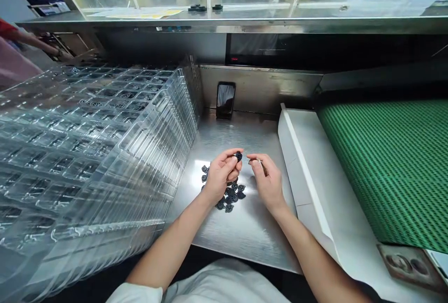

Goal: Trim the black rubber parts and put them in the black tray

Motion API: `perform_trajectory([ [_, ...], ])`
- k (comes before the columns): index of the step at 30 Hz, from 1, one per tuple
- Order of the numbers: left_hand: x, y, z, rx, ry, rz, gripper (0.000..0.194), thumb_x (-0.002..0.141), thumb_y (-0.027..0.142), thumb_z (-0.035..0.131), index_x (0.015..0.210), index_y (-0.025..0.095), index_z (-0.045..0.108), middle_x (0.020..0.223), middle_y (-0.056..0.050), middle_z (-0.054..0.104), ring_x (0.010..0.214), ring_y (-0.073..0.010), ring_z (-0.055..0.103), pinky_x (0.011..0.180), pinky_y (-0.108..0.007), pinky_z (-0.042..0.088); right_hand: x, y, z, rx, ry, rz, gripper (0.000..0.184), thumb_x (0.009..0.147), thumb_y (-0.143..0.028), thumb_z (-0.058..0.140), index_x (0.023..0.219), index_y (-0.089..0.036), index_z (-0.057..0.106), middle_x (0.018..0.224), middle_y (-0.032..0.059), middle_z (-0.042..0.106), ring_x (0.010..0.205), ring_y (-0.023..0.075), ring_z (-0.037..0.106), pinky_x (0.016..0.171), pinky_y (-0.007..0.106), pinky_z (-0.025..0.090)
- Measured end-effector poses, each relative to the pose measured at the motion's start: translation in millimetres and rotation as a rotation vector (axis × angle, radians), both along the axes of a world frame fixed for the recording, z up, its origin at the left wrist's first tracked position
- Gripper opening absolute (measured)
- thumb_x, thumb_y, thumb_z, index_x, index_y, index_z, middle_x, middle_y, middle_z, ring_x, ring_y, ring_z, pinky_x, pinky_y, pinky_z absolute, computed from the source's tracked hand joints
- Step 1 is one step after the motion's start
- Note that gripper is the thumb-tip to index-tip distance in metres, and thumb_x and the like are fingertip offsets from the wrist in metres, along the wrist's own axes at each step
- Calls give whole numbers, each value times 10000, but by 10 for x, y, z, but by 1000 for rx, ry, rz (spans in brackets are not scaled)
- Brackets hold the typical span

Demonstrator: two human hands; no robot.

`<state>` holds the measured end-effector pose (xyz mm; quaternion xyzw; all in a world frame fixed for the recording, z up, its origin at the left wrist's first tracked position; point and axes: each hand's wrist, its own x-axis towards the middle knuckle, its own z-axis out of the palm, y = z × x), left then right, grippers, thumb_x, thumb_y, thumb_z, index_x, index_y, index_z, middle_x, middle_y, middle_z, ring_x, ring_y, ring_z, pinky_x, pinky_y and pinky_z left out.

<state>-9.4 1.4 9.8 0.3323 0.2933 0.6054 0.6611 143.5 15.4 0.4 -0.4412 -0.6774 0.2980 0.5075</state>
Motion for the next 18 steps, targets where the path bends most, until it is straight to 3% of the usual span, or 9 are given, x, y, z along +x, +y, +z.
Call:
perform_trajectory([
  [2, -4, -2, 23, -16, -23, 2, 474, 833, 412, 815, 1195, 155, 651, 733, 24, 557, 482, -15, 307, 468, -176, 175, 5, -12, 3, 61, -37, 61, 334, 1079, -428, 464, 1011, -206, 704, 966, 58, 665, 896, 214, 610, 790, 331, 446],
  [4, -4, -6, 35, -22, -34, 5, 478, 823, 407, 827, 1192, 161, 648, 732, 22, 559, 489, -19, 314, 471, -173, 175, 2, -26, 3, 74, -103, 71, 364, 1098, -417, 438, 936, -213, 692, 880, 41, 642, 823, 199, 594, 742, 320, 420],
  [7, -2, -18, 41, -19, -36, 21, 462, 829, 393, 828, 1191, 169, 650, 737, 22, 559, 495, -17, 310, 477, -166, 177, -5, -34, -1, 79, -181, 36, 366, 1094, -432, 470, 878, -218, 674, 797, 18, 619, 724, 177, 562, 678, 309, 374],
  [18, 5, -33, 27, -11, -42, 25, 437, 834, 375, 832, 1184, 165, 675, 719, 28, 551, 487, -11, 315, 468, -155, 192, -15, -35, -16, 156, -301, -61, 441, 1091, -500, 450, 798, -228, 637, 767, 33, 676, 714, 184, 613, 693, 313, 386],
])
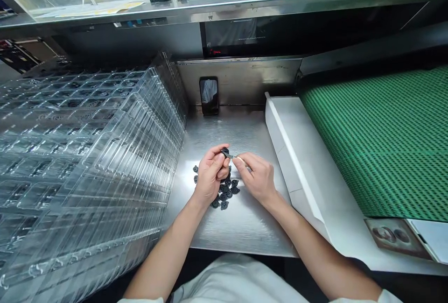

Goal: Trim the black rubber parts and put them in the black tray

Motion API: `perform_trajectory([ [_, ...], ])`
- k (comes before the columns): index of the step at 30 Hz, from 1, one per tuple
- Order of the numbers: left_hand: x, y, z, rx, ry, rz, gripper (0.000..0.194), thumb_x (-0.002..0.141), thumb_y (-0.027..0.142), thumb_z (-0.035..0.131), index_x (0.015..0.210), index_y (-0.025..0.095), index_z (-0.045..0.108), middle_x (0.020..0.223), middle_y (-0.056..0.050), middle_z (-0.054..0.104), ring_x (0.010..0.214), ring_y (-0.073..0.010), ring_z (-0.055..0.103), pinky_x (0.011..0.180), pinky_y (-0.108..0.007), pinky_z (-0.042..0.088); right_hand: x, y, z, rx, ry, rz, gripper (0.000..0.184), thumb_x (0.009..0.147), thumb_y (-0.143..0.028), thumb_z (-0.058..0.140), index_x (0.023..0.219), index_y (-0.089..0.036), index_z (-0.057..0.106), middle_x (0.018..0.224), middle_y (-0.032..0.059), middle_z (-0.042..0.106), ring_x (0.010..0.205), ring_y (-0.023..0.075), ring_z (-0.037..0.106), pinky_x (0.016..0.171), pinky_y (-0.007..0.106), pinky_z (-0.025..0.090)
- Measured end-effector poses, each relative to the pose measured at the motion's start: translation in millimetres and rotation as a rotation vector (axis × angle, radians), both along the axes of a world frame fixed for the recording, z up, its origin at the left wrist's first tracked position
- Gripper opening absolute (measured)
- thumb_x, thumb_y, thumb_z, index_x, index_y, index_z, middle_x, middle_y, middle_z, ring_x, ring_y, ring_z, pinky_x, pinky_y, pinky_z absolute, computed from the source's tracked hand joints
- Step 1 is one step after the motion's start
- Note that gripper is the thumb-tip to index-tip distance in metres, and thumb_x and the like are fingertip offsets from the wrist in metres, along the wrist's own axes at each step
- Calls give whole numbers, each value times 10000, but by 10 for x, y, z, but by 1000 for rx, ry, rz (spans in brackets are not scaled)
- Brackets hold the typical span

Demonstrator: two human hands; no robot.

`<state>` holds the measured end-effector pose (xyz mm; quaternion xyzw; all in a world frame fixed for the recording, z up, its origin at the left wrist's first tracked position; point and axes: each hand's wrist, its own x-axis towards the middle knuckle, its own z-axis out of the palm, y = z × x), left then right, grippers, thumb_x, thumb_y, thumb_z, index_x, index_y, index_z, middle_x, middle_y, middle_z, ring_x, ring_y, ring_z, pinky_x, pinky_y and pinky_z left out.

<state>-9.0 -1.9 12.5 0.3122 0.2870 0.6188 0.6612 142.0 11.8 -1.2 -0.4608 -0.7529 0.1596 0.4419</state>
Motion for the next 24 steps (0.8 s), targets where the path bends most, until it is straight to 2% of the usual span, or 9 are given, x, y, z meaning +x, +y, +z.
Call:
perform_trajectory([
  [10, -13, -4, 17, -27, -20, -27, 402, 843, 361, 826, 1164, 163, 687, 695, 35, 525, 481, -11, 310, 468, -155, 207, -5, -20, 11, 7, 22, -13, 436, 1081, -469, 486, 744, -226, 619, 682, 16, 635, 642, 173, 560, 652, 318, 355],
  [15, -11, -17, 18, -21, -13, -41, 394, 845, 362, 824, 1160, 165, 695, 708, 28, 529, 487, -12, 312, 469, -157, 205, 6, -14, 23, -6, 15, -36, 465, 1082, -507, 458, 741, -227, 606, 637, 5, 578, 611, 166, 516, 634, 312, 344],
  [24, -24, -7, 1, -11, -5, -37, 387, 864, 360, 806, 1178, 158, 701, 708, 29, 524, 486, -9, 309, 469, -161, 210, -7, -25, 24, 1, 37, -9, 422, 1077, -451, 490, 737, -227, 601, 638, -3, 569, 607, 166, 519, 633, 311, 333],
])
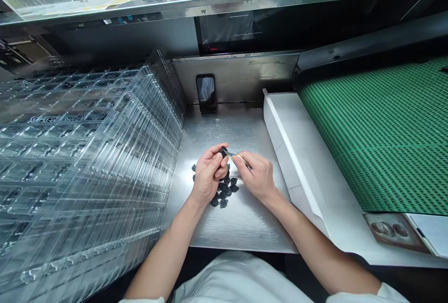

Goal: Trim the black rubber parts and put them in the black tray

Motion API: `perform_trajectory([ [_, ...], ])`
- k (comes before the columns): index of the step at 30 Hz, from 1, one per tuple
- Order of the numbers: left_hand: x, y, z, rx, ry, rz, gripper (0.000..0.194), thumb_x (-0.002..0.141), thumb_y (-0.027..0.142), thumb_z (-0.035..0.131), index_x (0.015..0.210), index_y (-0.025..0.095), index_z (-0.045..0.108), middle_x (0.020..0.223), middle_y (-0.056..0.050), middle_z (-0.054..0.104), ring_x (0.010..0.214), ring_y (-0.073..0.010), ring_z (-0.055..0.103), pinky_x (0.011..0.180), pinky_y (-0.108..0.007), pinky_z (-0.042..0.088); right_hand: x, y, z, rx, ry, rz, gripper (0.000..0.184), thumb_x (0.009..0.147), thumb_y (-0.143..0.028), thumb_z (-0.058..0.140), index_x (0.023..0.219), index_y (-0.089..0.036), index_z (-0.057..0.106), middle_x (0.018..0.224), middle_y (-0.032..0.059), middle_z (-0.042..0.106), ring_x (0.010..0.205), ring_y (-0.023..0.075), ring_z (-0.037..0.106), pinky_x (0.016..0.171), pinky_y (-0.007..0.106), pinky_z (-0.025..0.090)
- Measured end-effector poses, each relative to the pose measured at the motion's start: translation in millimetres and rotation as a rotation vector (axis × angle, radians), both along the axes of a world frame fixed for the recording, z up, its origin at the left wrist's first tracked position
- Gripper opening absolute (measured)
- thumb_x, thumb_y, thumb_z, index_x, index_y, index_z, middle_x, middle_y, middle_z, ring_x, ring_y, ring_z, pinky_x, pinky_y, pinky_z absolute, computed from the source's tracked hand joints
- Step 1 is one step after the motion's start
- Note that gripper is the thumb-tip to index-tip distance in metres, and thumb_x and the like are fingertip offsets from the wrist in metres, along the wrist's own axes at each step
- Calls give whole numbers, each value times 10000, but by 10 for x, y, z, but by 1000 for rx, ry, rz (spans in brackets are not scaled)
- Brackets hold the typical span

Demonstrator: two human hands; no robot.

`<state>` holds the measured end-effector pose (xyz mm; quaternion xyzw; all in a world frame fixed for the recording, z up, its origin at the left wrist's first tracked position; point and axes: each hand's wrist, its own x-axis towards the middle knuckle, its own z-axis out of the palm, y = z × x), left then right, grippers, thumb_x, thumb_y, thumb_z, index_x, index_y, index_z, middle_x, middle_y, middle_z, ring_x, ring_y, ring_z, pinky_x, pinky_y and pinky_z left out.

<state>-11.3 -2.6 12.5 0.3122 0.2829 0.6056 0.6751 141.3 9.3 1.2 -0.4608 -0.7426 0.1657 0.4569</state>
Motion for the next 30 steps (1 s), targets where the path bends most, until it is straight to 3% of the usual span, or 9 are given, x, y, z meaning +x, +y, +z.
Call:
perform_trajectory([
  [5, 3, -1, -3, -8, -14, -7, 389, 861, 360, 809, 1179, 163, 702, 712, 29, 526, 483, -9, 307, 467, -159, 211, 18, 8, -2, -1, 16, 8, 396, 1072, -430, 517, 748, -223, 613, 646, -6, 567, 619, 165, 518, 642, 314, 339],
  [12, 14, 0, -38, -28, -12, -102, 374, 866, 359, 782, 1171, 159, 702, 721, 14, 542, 496, -18, 329, 474, -162, 221, 20, 13, -10, -50, 285, 99, 287, 1031, -460, 597, 919, -212, 689, 774, 1, 596, 657, 159, 515, 628, 293, 387],
  [17, 62, -8, -56, -23, 62, -138, 364, 831, 403, 813, 1053, 138, 699, 634, 35, 491, 489, -33, 316, 460, -170, 206, -18, -4, -31, -99, 334, 108, 236, 988, -336, 669, 792, -218, 611, 676, -50, 472, 585, 132, 417, 570, 276, 335],
  [20, 75, 9, -71, -17, 53, -118, 324, 827, 374, 824, 989, 149, 655, 581, 74, 419, 446, -24, 262, 433, -167, 152, -14, -13, -26, -39, 285, 116, 201, 1014, -296, 630, 828, -221, 643, 720, -32, 548, 637, 147, 480, 616, 288, 371],
  [22, 65, 30, -93, -52, -34, -85, 291, 859, 357, 789, 995, 170, 612, 622, 64, 462, 442, -31, 305, 420, -162, 158, -13, -15, -23, -6, 271, 94, 172, 1025, -287, 614, 876, -224, 669, 785, -10, 612, 696, 163, 538, 652, 299, 404],
  [26, 32, 81, -146, -146, -264, 30, 193, 914, 265, 701, 980, 189, 537, 770, 19, 573, 552, -76, 509, 468, -164, 356, -40, -24, -31, 78, 223, 117, 119, 1021, -247, 623, 918, -227, 680, 840, 11, 658, 754, 183, 591, 685, 312, 444],
  [30, 36, 109, -161, -185, -387, 131, 68, 973, 151, 567, 931, 169, 517, 893, -46, 657, 789, -135, 667, 729, -250, 544, -94, -39, -81, 99, 150, 186, 96, 999, -195, 647, 1069, -244, 690, 888, 15, 674, 756, 183, 610, 693, 313, 475],
])
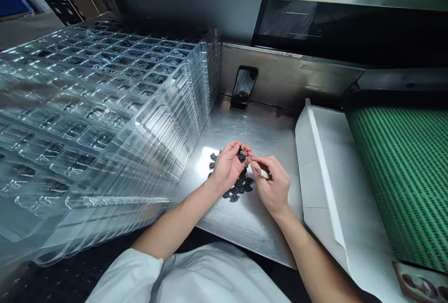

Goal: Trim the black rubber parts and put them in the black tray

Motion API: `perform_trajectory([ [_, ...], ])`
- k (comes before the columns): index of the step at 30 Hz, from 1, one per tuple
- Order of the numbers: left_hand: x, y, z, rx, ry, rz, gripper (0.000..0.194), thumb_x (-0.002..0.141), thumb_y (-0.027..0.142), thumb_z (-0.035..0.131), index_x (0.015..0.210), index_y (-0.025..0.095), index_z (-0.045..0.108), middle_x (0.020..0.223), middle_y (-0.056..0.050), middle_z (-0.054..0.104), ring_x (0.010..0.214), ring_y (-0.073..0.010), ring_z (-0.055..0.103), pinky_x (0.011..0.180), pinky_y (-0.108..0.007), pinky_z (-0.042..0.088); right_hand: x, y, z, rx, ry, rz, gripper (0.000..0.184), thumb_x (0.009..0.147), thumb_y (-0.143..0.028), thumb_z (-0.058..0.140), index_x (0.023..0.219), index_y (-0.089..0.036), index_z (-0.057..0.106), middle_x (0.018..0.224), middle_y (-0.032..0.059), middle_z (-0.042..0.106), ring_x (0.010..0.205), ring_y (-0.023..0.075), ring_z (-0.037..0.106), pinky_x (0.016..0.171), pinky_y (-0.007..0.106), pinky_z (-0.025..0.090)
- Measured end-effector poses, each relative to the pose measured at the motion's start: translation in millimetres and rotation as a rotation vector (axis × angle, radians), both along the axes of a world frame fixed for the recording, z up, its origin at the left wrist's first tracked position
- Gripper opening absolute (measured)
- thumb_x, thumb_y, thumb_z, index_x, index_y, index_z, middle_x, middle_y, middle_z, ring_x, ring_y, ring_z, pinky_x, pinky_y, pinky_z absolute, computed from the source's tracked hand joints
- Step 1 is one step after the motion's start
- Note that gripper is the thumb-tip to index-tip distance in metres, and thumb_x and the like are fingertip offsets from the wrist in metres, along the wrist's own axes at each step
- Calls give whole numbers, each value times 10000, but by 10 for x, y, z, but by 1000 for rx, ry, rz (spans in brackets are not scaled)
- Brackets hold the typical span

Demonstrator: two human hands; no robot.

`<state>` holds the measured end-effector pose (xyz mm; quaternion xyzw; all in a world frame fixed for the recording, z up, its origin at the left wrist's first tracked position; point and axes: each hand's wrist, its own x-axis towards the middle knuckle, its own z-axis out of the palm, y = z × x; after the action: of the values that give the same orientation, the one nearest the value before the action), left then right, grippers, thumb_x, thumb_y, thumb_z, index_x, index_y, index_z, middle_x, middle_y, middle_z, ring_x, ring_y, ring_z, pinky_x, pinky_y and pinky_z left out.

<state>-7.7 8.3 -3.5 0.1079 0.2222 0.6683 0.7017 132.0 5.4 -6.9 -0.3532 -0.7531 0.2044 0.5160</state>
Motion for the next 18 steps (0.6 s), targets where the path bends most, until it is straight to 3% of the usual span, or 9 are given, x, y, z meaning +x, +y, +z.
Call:
perform_trajectory([
  [6, 38, -32, 47, 17, -42, -12, 82, 992, 144, 544, 928, 178, 507, 1105, -108, 712, 1085, -236, 707, 946, -383, 535, -22, 52, -116, 35, -126, 6, 226, 991, -227, 662, 1216, -250, 664, 930, 31, 662, 778, 192, 631, 705, 317, 506],
  [14, 8, -55, 9, 56, 20, -118, 95, 1016, 194, 548, 924, 168, 550, 1288, -175, 700, 1260, -260, 646, 941, -313, 527, 21, 100, -116, 83, -242, -34, 130, 1035, -267, 619, 1137, -220, 684, 931, 49, 684, 814, 189, 665, 697, 298, 510],
  [18, 1, -52, 1, 86, -9, -127, 74, 1014, 190, 552, 945, 165, 559, 1331, -188, 682, 1311, -278, 622, 1081, -373, 481, 25, 98, -119, 206, -334, -110, 139, 1047, -258, 610, 1141, -201, 694, 964, 67, 716, 827, 178, 694, 677, 271, 504],
])
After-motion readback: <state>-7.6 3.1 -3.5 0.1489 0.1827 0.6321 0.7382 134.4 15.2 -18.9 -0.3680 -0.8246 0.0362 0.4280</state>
